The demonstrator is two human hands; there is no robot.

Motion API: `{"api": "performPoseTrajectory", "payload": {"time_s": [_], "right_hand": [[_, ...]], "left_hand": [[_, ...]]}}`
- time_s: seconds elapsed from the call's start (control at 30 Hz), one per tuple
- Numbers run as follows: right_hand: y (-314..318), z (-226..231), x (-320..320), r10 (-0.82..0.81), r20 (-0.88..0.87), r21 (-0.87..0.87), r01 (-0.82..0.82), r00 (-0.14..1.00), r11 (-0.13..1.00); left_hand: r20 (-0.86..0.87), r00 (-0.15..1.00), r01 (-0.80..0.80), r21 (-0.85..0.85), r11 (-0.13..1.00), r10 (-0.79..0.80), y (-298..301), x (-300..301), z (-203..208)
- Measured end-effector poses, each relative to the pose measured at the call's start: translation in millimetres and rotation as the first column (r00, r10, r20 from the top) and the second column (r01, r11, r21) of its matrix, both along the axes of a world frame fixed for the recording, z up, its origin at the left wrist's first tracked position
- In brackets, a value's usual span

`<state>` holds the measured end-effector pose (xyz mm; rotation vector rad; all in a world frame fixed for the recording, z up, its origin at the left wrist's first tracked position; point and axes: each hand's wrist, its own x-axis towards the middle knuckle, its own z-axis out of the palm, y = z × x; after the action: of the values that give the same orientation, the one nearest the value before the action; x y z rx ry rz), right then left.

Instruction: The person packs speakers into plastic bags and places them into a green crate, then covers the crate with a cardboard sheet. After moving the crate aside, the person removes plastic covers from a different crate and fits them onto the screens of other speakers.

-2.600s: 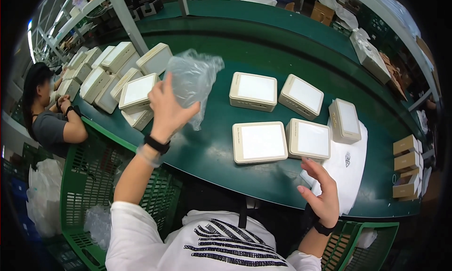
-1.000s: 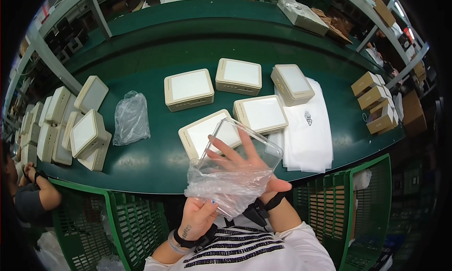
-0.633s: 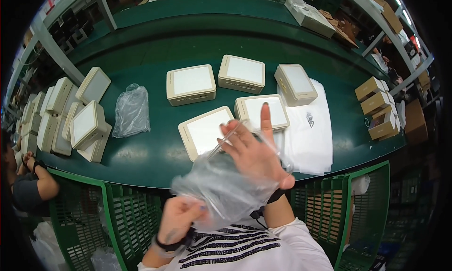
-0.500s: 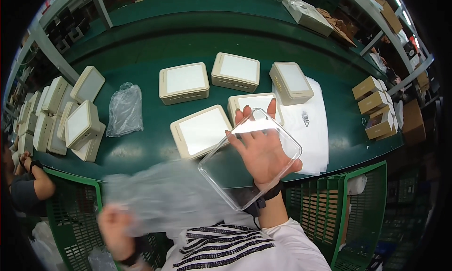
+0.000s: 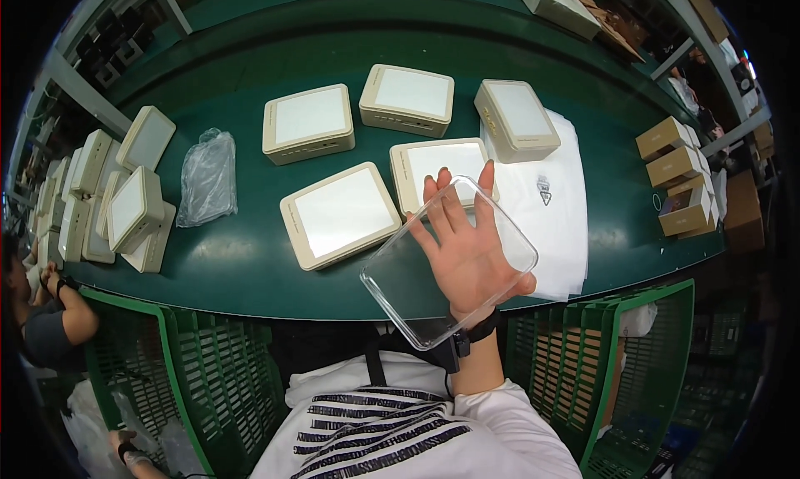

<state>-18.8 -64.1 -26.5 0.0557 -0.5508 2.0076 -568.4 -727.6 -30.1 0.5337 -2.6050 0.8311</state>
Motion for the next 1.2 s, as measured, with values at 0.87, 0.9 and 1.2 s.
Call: {"api": "performPoseTrajectory", "payload": {"time_s": [0.87,0.9,1.2], "right_hand": [[-37,33,-25,0.195,0.069,-0.064,-0.19,0.978,0.98],[-40,38,-23,0.216,0.044,-0.082,-0.212,0.975,0.974],[-45,35,-23,0.329,-0.148,0.018,-0.33,0.933,0.944]], "left_hand": [[-0.596,0.123,-0.845,0.356,-0.399,-0.793,514,365,36],[-0.581,0.186,-0.833,0.334,-0.441,-0.792,509,363,38],[-0.585,0.336,-0.794,0.244,-0.556,-0.738,485,343,12]]}}
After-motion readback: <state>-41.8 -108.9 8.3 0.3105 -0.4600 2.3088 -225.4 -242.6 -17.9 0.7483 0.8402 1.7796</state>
